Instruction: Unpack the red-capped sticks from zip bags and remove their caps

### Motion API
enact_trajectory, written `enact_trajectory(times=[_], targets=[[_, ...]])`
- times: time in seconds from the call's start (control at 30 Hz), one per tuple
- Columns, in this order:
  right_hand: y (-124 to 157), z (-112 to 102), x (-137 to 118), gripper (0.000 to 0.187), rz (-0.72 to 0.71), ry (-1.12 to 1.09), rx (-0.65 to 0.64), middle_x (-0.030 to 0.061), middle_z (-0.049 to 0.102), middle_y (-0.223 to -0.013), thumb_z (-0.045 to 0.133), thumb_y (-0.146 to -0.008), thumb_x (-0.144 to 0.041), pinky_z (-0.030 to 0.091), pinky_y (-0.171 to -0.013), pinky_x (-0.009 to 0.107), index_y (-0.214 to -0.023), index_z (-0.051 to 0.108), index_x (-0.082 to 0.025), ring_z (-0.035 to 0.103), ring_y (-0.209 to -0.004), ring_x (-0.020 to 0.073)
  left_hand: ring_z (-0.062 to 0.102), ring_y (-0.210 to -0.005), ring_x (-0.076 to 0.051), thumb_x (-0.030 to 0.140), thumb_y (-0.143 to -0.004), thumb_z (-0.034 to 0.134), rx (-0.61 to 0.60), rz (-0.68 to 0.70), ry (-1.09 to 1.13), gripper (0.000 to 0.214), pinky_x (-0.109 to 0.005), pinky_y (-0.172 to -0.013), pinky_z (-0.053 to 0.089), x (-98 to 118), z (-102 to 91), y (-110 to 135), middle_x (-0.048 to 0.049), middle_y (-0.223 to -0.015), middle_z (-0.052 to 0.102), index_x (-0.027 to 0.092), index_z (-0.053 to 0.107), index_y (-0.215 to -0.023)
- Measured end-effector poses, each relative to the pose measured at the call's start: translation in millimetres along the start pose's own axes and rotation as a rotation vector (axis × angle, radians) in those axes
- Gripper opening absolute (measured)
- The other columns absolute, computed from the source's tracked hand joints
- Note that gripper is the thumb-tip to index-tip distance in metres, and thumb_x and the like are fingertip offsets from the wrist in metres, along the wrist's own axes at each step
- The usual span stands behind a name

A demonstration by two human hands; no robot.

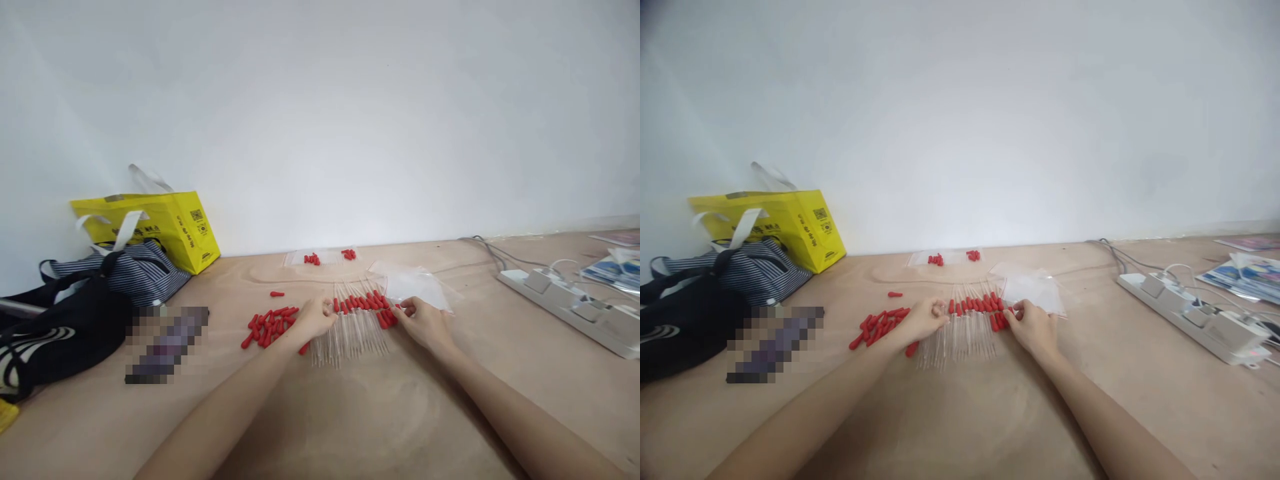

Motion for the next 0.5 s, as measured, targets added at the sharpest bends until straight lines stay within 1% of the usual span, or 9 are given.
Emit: enact_trajectory(times=[0.07,0.13,0.23,0.33,0.37,0.43,0.5], targets=[[-2,0,0,0.032,0.014,0.001,0.003,0.0036,0.066,-0.071,0.046,-0.075,-0.047,0.031,-0.069,0.033,-0.082,0.062,-0.02,0.059,-0.071,0.0201,0.056,-0.056,-0.012,0.016,-0.063,0.059,-0.007,-0.027,-0.037,0.019,-0.02,-0.052,0.038,-1,5.1,-5,0.0028,-0.058,0.061,0.016,0.059,-0.082],[-3,1,1,0.033,0.019,0.006,-0.003,0.0043,0.066,-0.073,0.043,-0.077,-0.047,0.031,-0.069,0.032,-0.08,0.063,-0.021,0.059,-0.073,0.0207,0.056,-0.057,-0.012,0.017,-0.062,0.06,-0.011,-0.045,-0.074,0.018,-0.02,-0.051,0.037,-3,7.4,-8,0.0024,-0.06,0.062,0.017,0.06,-0.08],[-4,4,0,0.036,0.002,0.042,-0.048,0.0047,0.067,-0.073,0.039,-0.079,-0.048,0.031,-0.069,0.032,-0.076,0.066,-0.024,0.059,-0.075,0.0223,0.058,-0.063,-0.013,0.02,-0.062,0.06,-0.008,-0.058,-0.127,0.019,-0.02,-0.052,0.037,-5,7.5,-12,0.0002,-0.068,0.064,0.017,0.062,-0.081],[-5,8,0,0.041,-0.021,0.105,-0.111,0.0057,0.067,-0.071,0.035,-0.081,-0.049,0.031,-0.068,0.032,-0.071,0.067,-0.025,0.06,-0.075,0.0233,0.059,-0.071,-0.016,0.026,-0.067,0.057,0.022,-0.072,-0.179,0.018,-0.022,-0.056,0.038,-8,5.9,-21,-0.0033,-0.078,0.065,0.018,0.063,-0.081],[-5,9,-1,0.043,-0.025,0.129,-0.124,0.0062,0.067,-0.07,0.034,-0.082,-0.048,0.031,-0.067,0.031,-0.07,0.067,-0.025,0.06,-0.074,0.0234,0.059,-0.072,-0.016,0.028,-0.069,0.055,0.032,-0.079,-0.195,0.017,-0.022,-0.057,0.038,-9,5.7,-25,-0.0043,-0.078,0.066,0.017,0.063,-0.079],[-5,9,-1,0.045,-0.029,0.166,-0.136,0.007,0.067,-0.068,0.031,-0.083,-0.047,0.031,-0.067,0.031,-0.068,0.067,-0.024,0.059,-0.073,0.0232,0.06,-0.07,-0.018,0.034,-0.072,0.051,0.039,-0.098,-0.227,0.022,-0.024,-0.058,0.039,-12,7.0,-35,-0.0059,-0.072,0.066,0.017,0.064,-0.069],[-5,8,0,0.046,-0.028,0.173,-0.132,0.0073,0.066,-0.068,0.03,-0.084,-0.045,0.031,-0.067,0.031,-0.068,0.066,-0.023,0.059,-0.073,0.023,0.06,-0.068,-0.019,0.037,-0.071,0.052,0.031,-0.124,-0.251,0.025,-0.024,-0.058,0.039,-14,10.0,-44,-0.0064,-0.064,0.065,0.016,0.063,-0.061]])
Point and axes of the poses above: each hand's wrist, its own y-axis away from the middle knuckle, its own z-axis out of the palm, x = y × z, the point moved 7 cm from there along -y, towards the middle knuckle
